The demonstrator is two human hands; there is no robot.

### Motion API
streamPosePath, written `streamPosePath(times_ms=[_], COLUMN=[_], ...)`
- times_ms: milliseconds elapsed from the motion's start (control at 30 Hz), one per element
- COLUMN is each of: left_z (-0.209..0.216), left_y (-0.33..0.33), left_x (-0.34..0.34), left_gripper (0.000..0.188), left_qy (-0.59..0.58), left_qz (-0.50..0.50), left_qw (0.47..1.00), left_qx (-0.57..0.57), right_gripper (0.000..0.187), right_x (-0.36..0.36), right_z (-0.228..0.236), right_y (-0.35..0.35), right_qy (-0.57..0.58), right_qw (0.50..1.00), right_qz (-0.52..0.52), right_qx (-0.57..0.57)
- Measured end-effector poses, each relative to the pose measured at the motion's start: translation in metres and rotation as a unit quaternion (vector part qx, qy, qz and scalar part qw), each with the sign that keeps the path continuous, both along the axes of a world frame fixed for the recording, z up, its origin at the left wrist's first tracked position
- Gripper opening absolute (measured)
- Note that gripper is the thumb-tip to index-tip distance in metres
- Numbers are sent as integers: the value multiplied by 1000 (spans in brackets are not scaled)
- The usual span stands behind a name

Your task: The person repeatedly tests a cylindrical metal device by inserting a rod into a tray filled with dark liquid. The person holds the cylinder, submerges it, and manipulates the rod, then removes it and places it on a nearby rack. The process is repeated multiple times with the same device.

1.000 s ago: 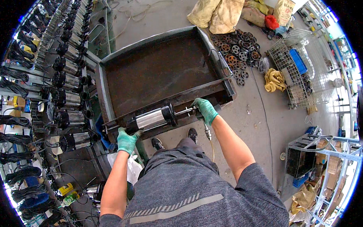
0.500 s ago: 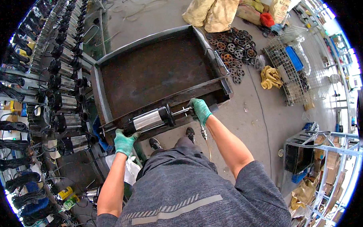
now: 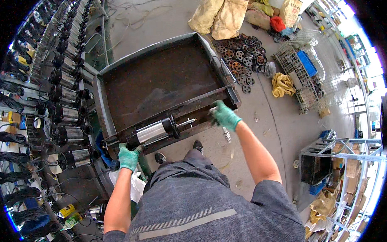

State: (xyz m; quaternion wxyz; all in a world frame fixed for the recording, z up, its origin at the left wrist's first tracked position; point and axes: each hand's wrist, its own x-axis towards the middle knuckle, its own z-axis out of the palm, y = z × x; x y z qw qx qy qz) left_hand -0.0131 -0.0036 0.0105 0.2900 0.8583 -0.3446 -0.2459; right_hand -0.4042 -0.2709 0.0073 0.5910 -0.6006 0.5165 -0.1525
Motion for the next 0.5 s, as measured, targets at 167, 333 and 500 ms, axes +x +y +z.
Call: streamPosePath(times_ms=[167, 333, 500], left_z=[-16, 19, 17], left_y=[10, 2, -5], left_x=[6, -6, -9], left_gripper=[80, 77, 81], left_qy=[18, -10, -42], left_qz=[13, 18, 21], left_qw=[1000, 1000, 997], left_qx=[-9, 21, 69], right_gripper=[22, 33, 33], right_x=[-40, -20, -31], right_z=[25, 2, -10], right_y=[-71, -105, -114], right_qy=[411, 501, 485], right_qw=[883, 839, 838], right_qz=[63, 61, 66], right_qx=[-216, -203, -242])
